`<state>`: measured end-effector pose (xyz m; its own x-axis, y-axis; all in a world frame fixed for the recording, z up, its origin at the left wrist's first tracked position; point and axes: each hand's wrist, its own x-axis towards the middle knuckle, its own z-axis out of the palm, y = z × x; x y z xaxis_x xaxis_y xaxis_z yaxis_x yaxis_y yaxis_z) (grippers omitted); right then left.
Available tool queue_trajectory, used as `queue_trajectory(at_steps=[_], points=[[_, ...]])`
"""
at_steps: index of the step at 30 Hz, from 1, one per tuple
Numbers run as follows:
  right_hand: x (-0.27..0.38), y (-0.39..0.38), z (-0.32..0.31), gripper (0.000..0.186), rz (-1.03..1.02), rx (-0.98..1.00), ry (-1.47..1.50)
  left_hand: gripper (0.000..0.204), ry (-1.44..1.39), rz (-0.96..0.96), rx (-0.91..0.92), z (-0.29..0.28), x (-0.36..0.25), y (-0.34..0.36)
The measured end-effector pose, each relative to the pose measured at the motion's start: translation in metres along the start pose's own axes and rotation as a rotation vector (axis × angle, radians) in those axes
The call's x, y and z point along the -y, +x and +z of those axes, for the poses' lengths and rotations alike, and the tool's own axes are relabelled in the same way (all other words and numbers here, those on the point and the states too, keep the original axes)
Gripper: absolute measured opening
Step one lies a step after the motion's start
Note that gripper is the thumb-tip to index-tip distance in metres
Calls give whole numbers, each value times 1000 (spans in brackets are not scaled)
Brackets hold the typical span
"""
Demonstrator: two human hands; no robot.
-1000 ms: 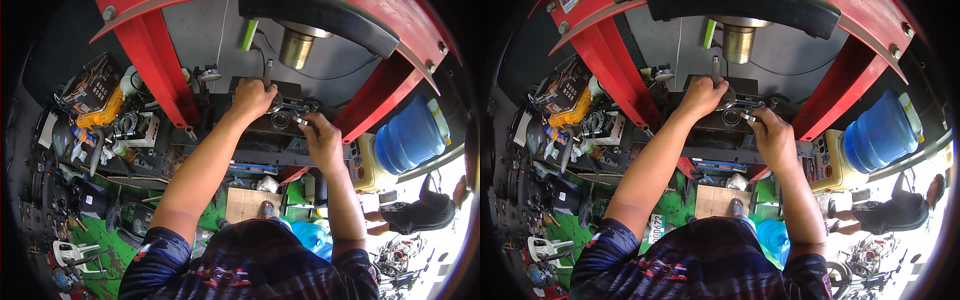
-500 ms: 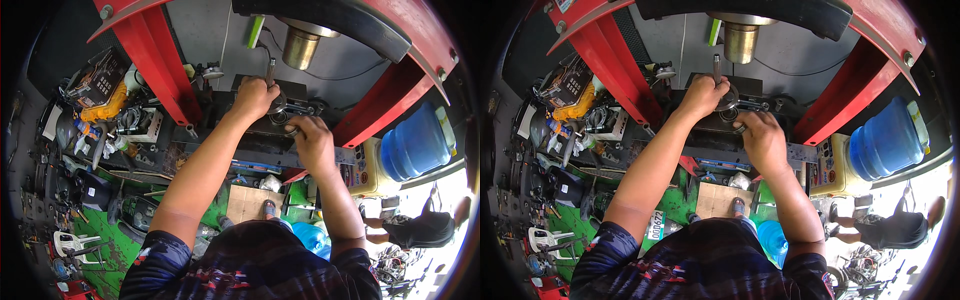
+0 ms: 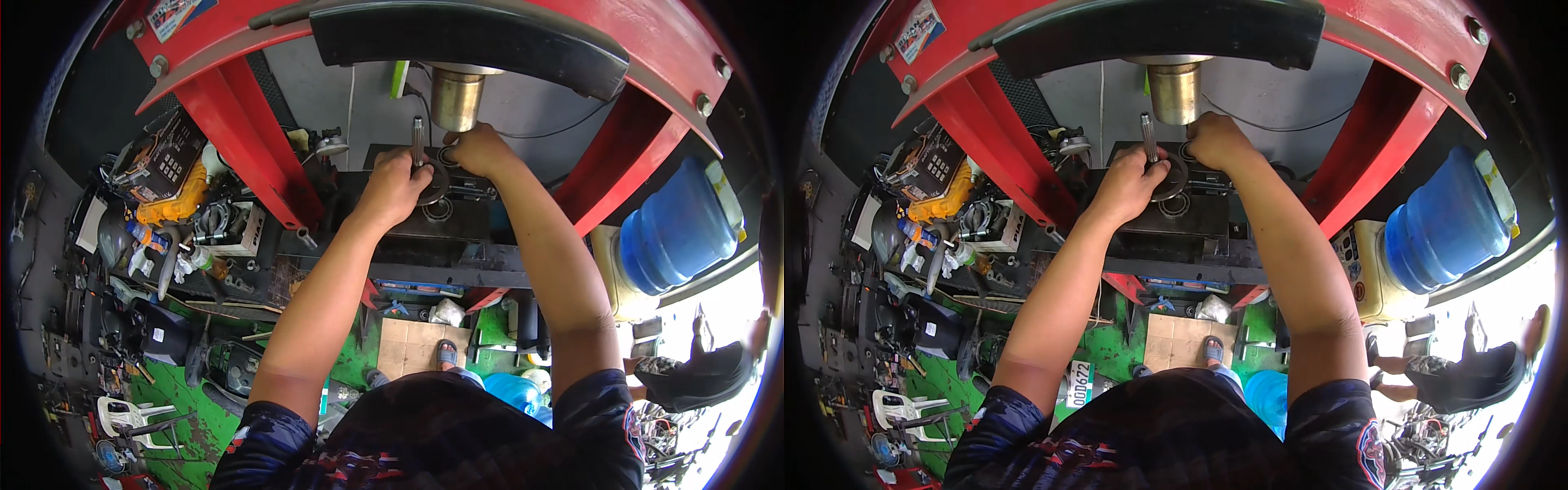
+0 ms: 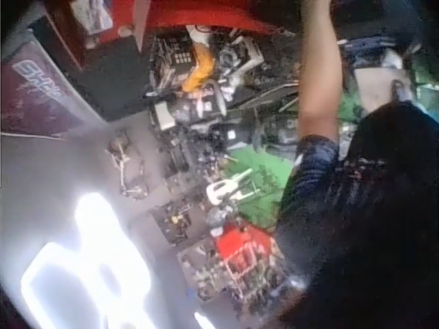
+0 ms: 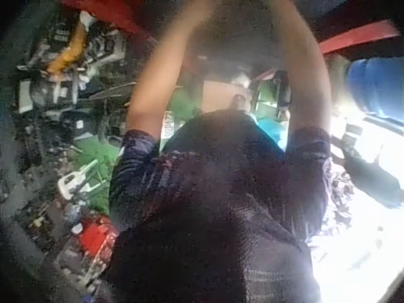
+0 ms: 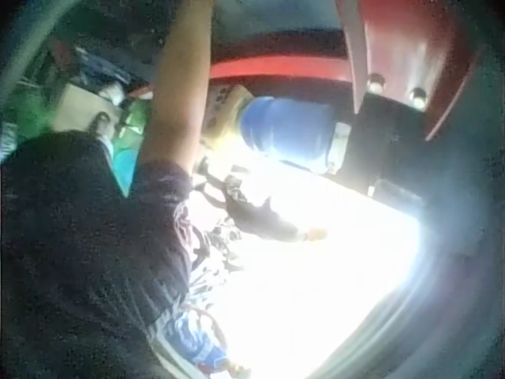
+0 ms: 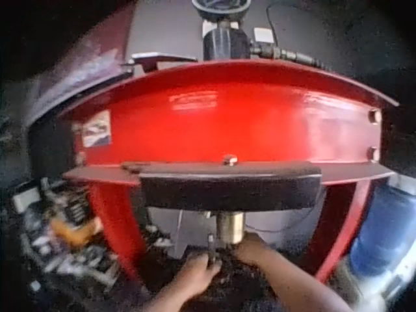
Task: The person uses a red hydraulic press to press a bearing onto a metal shaft. They position the shaft under the press ram, operate the lever to apply pressure, and then remove the assembled part. The person also uses a ruler to measure the bearing assembly and handles a separate metal ring.
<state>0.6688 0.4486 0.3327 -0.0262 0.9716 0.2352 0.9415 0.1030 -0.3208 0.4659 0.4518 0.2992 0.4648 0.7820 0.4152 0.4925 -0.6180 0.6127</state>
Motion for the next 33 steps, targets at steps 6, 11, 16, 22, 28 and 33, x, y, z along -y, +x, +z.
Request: queue_trajectory(at_steps=[6,11,16,22,28,33], points=[[-14,18,18,24,-79,49,-88,24,-96,6,6,0,-6,3],[-10,9,20,23,-91,-18,151,26,-125,-26,38,-2,-6,5],[-7,7,16,25,-121,-10,17,27,-104,11,16,1,7,5],[-25,-3,3,38,-135,-44,-144,44,138,128,-256,-1,-7,-7],[62,-117,-44,28,41,-377,319,36,121,-1,-564,-79,-8,-101],[99,-188,-33,25,0,-262,526,39,239,-306,-428,-89,81,-150]])
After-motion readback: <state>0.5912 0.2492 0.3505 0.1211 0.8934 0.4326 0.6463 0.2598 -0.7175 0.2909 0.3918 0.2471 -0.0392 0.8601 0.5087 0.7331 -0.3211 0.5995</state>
